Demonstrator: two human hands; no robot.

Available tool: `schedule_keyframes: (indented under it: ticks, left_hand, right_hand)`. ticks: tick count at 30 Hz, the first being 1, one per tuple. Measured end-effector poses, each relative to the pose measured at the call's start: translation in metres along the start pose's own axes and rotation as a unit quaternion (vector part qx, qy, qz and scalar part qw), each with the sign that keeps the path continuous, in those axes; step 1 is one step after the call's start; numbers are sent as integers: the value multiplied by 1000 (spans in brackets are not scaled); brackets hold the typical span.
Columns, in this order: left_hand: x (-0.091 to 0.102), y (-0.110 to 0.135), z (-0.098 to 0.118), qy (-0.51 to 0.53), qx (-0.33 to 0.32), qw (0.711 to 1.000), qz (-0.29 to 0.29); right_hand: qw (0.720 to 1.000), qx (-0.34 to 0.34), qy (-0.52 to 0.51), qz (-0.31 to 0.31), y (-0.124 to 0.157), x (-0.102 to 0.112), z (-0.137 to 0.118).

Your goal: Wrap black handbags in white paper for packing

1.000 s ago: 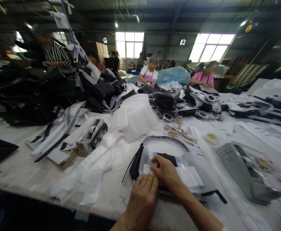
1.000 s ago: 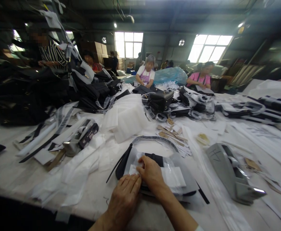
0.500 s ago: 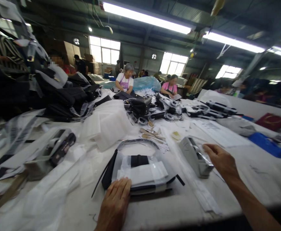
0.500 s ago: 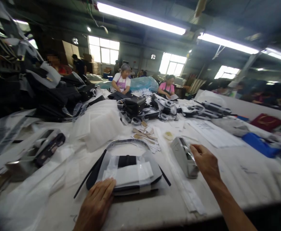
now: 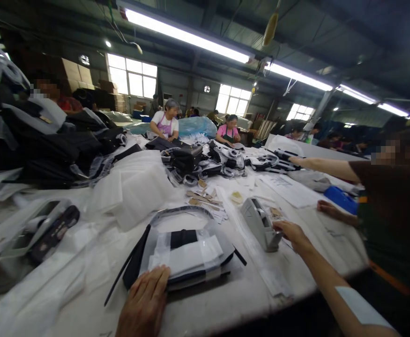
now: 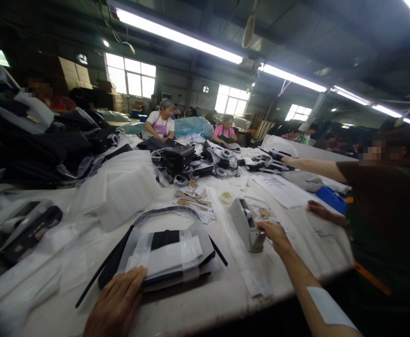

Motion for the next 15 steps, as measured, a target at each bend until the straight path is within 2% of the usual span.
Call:
schedule_keyframes:
  ticks: [4, 8, 11, 15]
  left_hand:
    - [2, -1, 2, -5, -13, 1000, 5]
    - [1, -1, 0, -2, 2, 1000, -1]
    - [-2, 0, 0, 4, 1, 1000, -2]
    - [-2, 2, 1, 19, 20, 1000, -6]
  right_hand:
    - [997, -18, -69, 6, 12, 16, 11]
    - [994, -57, -92, -3, 30, 21, 40]
    - [995, -78, -65, -15, 37, 15, 59]
    - [997, -50, 55, -5, 36, 22, 61]
Point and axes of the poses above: each hand's wrist, its own y-axis away from the middle knuckle, its own x-axis out of the back of the hand, z = x × y, the point moved 9 cm from there along -y, towards the middle knuckle, and after that the axes turned 10 degrees about -x, right-handed, at the moved point
